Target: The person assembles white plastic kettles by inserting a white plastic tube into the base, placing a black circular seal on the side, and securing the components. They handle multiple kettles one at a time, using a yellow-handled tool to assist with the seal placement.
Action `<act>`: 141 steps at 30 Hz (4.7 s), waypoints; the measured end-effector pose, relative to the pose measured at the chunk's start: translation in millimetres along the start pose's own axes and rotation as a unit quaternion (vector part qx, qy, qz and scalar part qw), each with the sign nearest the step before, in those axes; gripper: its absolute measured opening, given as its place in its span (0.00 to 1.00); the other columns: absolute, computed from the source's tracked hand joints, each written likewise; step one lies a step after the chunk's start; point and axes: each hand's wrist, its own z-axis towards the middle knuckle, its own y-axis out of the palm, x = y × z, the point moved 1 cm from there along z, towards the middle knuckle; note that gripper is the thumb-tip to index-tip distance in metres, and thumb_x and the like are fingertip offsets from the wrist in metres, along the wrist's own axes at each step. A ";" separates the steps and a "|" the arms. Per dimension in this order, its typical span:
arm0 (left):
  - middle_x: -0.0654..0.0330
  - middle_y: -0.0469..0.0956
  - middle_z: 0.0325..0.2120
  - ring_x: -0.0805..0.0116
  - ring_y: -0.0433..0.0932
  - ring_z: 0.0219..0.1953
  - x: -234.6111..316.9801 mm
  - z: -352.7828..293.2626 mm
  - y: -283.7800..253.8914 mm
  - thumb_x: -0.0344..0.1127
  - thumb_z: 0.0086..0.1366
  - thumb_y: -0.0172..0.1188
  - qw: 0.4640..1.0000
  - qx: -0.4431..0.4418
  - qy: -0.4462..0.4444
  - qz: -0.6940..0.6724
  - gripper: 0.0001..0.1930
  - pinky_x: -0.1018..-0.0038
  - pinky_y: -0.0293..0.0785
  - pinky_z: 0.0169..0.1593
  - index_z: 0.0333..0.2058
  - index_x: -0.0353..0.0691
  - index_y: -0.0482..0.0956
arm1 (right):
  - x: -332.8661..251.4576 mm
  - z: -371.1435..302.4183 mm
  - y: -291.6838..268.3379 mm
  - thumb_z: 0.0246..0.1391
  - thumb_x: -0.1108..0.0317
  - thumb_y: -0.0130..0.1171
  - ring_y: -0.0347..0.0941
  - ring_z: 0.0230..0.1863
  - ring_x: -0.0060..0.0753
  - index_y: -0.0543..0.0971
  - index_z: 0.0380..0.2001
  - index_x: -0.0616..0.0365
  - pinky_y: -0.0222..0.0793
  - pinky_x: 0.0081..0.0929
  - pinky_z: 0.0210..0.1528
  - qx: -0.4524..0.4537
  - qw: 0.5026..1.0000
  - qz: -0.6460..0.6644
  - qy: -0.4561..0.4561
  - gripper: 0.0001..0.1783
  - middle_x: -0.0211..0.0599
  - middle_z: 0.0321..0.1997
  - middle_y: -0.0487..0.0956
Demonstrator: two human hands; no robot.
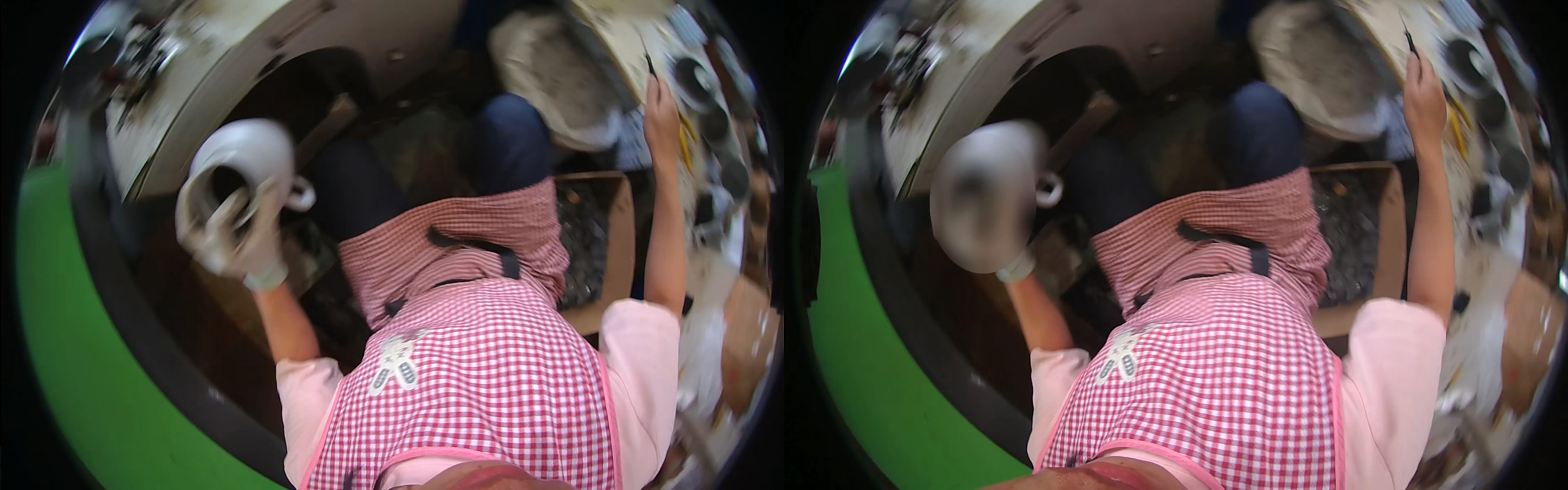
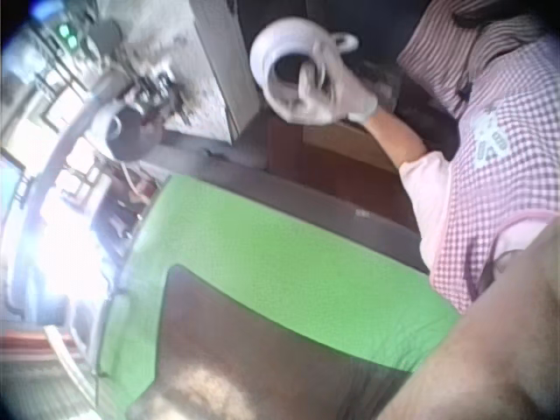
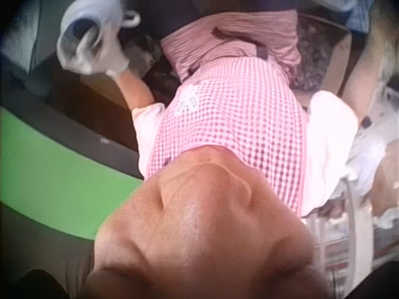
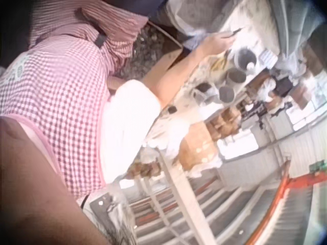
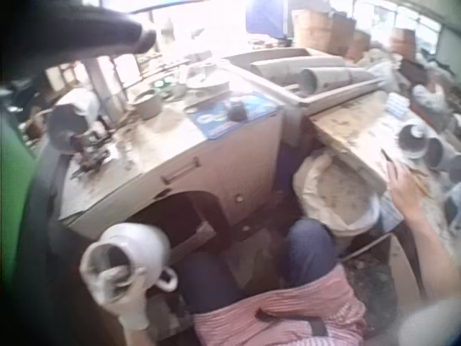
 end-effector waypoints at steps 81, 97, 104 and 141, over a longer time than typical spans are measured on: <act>0.55 0.85 0.44 0.65 0.82 0.41 67.0 -32.6 -28.6 0.50 0.81 0.47 0.798 -0.319 -0.476 -0.187 0.25 0.66 0.79 0.46 0.44 0.33 0.85 | -263.4 -25.1 -74.6 0.73 0.59 0.54 0.71 0.33 0.22 0.82 0.38 0.64 0.71 0.28 0.39 -0.304 0.798 0.515 -0.075 0.18 0.36 0.27 0.77; 0.57 0.80 0.58 0.62 0.78 0.58 23.5 -130.9 52.2 0.35 0.55 0.75 0.388 -0.277 -0.543 -0.691 0.39 0.63 0.73 0.64 0.66 0.35 0.72 | -659.9 160.5 55.8 0.61 0.24 0.51 0.85 0.51 0.48 0.83 0.50 0.62 0.80 0.39 0.53 -0.141 0.894 0.208 -0.371 0.46 0.49 0.46 0.86; 0.57 0.81 0.55 0.63 0.79 0.56 8.8 -138.9 42.1 0.35 0.53 0.75 0.398 -0.286 -0.577 -0.654 0.40 0.64 0.73 0.63 0.65 0.32 0.72 | -667.1 231.5 129.3 0.68 0.62 0.50 0.76 0.22 0.31 0.81 0.42 0.63 0.69 0.34 0.24 -0.356 0.579 0.733 0.011 0.16 0.43 0.28 0.83; 0.46 0.76 0.60 0.52 0.78 0.59 3.1 -146.5 64.7 0.46 0.47 0.78 0.412 -0.290 -0.678 -0.536 0.53 0.59 0.74 0.63 0.67 0.25 0.64 | -128.9 306.1 190.8 0.69 0.43 0.53 0.84 0.39 0.44 0.76 0.56 0.65 0.78 0.41 0.44 0.082 0.992 0.063 -0.074 0.32 0.45 0.37 0.86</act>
